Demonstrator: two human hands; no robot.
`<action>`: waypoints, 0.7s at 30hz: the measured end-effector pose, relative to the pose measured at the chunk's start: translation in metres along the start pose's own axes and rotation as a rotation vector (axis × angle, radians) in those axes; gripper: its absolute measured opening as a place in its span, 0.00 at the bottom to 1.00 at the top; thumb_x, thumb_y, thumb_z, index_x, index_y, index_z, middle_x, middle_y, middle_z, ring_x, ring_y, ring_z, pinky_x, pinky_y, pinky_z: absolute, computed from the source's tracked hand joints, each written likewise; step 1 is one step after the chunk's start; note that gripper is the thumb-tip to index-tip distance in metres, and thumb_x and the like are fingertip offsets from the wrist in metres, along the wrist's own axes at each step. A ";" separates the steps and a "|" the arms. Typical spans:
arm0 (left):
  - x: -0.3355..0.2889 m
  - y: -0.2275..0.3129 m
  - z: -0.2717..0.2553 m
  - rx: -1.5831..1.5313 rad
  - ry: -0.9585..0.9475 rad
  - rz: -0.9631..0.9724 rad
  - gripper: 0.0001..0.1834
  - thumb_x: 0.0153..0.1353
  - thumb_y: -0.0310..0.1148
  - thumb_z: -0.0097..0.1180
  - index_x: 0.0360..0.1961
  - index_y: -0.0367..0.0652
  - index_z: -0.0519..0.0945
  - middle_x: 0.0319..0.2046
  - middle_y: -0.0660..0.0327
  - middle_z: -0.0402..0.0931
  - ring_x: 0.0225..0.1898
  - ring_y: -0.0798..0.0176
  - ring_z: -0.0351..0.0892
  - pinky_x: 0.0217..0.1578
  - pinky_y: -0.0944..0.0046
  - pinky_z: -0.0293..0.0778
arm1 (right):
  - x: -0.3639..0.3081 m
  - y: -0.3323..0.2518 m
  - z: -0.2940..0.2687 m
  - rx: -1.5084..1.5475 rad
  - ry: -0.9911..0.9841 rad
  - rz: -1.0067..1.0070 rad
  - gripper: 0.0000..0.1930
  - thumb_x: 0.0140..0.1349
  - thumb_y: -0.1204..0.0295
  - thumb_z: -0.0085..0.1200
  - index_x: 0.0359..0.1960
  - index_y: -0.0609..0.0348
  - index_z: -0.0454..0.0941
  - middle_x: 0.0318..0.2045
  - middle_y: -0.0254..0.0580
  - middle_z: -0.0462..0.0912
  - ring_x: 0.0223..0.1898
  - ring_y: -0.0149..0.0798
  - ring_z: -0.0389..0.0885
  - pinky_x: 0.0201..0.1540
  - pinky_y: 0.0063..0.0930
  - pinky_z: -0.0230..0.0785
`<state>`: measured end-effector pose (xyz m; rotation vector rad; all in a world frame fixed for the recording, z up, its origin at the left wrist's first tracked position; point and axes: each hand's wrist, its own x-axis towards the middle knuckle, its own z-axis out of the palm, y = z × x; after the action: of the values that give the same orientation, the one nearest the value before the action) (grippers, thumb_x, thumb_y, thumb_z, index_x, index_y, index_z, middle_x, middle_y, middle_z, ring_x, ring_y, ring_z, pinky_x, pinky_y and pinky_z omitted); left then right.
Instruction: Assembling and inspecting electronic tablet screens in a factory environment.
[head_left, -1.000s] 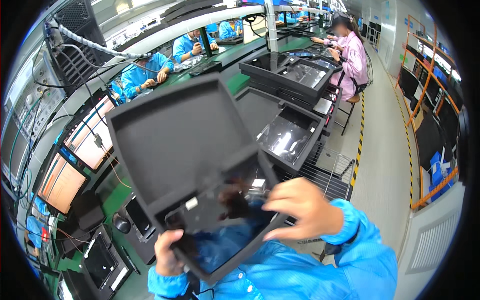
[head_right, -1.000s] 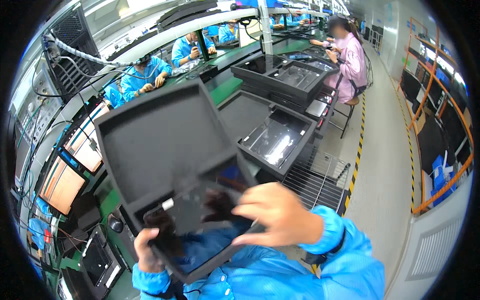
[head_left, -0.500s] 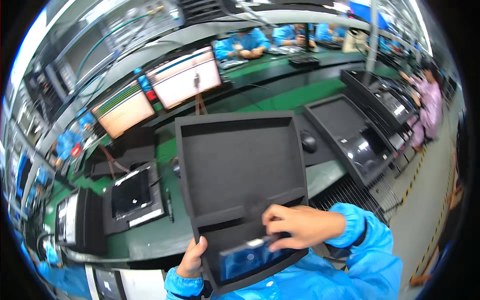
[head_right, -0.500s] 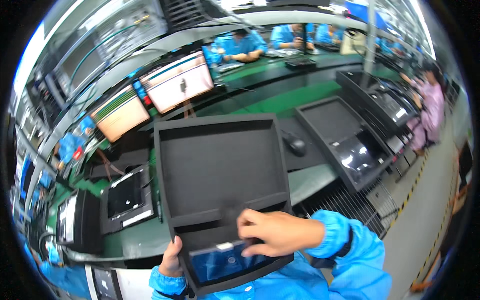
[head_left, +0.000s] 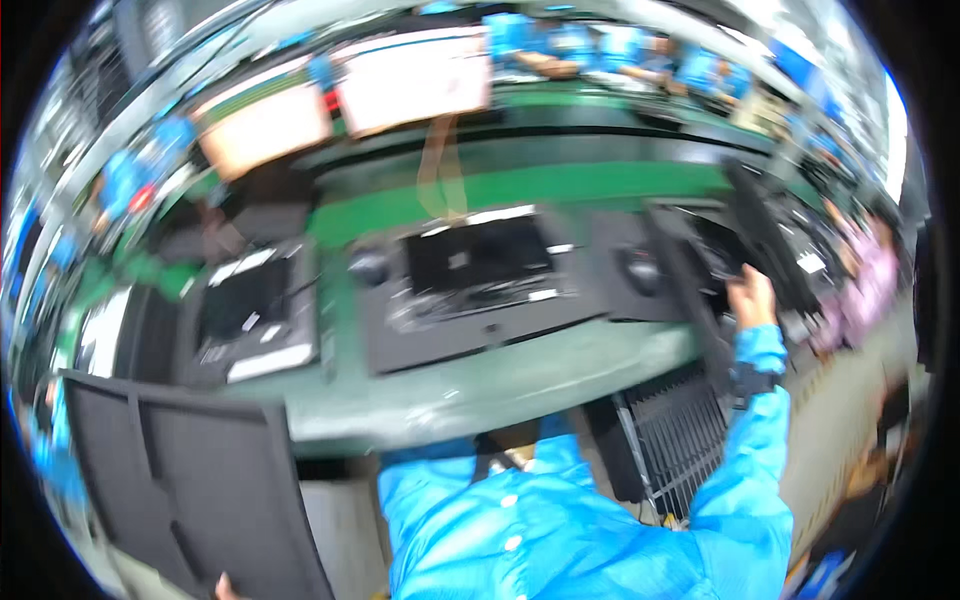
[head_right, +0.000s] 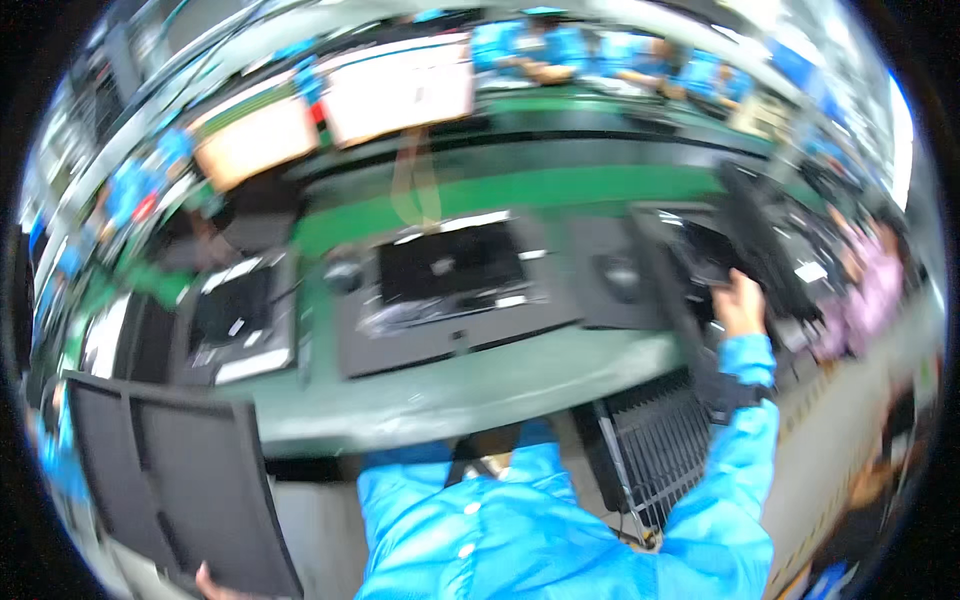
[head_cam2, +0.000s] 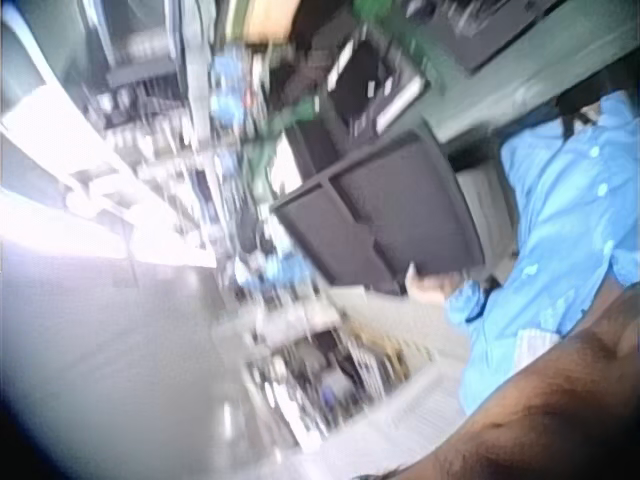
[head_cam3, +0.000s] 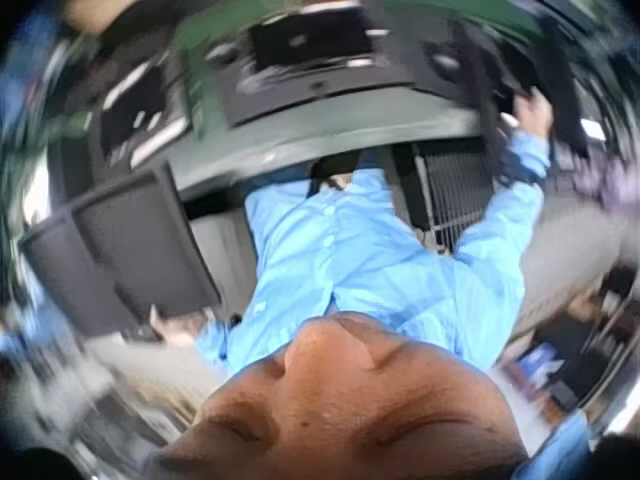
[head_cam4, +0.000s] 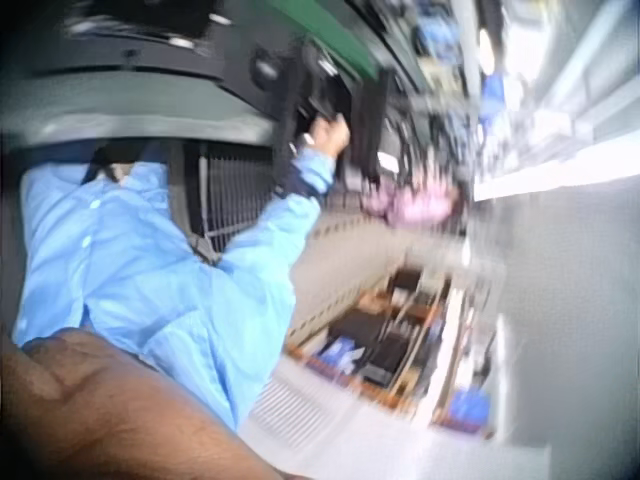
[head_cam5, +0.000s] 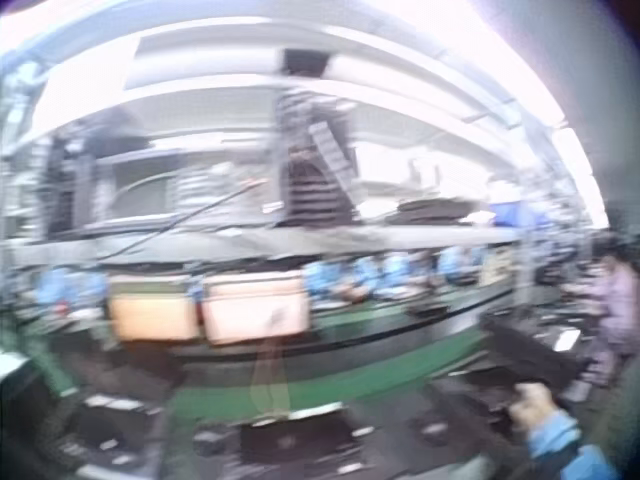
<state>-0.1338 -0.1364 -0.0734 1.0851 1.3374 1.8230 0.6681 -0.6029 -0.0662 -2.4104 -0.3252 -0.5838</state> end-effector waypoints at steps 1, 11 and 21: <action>-0.018 0.031 0.010 -0.205 -0.042 -0.283 0.28 0.60 0.46 0.59 0.58 0.43 0.78 0.57 0.46 0.76 0.58 0.45 0.77 0.61 0.46 0.72 | 0.020 0.030 0.028 -0.244 -0.131 0.026 0.27 0.57 0.71 0.64 0.59 0.68 0.79 0.52 0.64 0.84 0.51 0.55 0.85 0.54 0.45 0.77; -0.074 -0.067 -0.032 -0.717 0.304 -0.725 0.16 0.63 0.26 0.56 0.53 0.37 0.79 0.50 0.57 0.82 0.54 0.55 0.81 0.59 0.54 0.79 | 0.112 0.223 0.018 0.165 -0.265 -0.223 0.17 0.73 0.68 0.59 0.52 0.73 0.76 0.42 0.50 0.84 0.46 0.37 0.81 0.54 0.29 0.75; -0.039 -0.109 0.033 -1.012 0.331 -0.908 0.49 0.63 0.61 0.64 0.72 0.35 0.62 0.70 0.46 0.63 0.71 0.40 0.62 0.73 0.38 0.61 | 0.121 0.185 0.017 1.330 -0.387 0.771 0.10 0.73 0.65 0.59 0.42 0.59 0.78 0.33 0.42 0.87 0.32 0.33 0.85 0.33 0.20 0.81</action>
<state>-0.0849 -0.1230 -0.1831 -0.3364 0.6499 1.5885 0.8467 -0.7242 -0.1160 -1.1388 0.0922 0.3960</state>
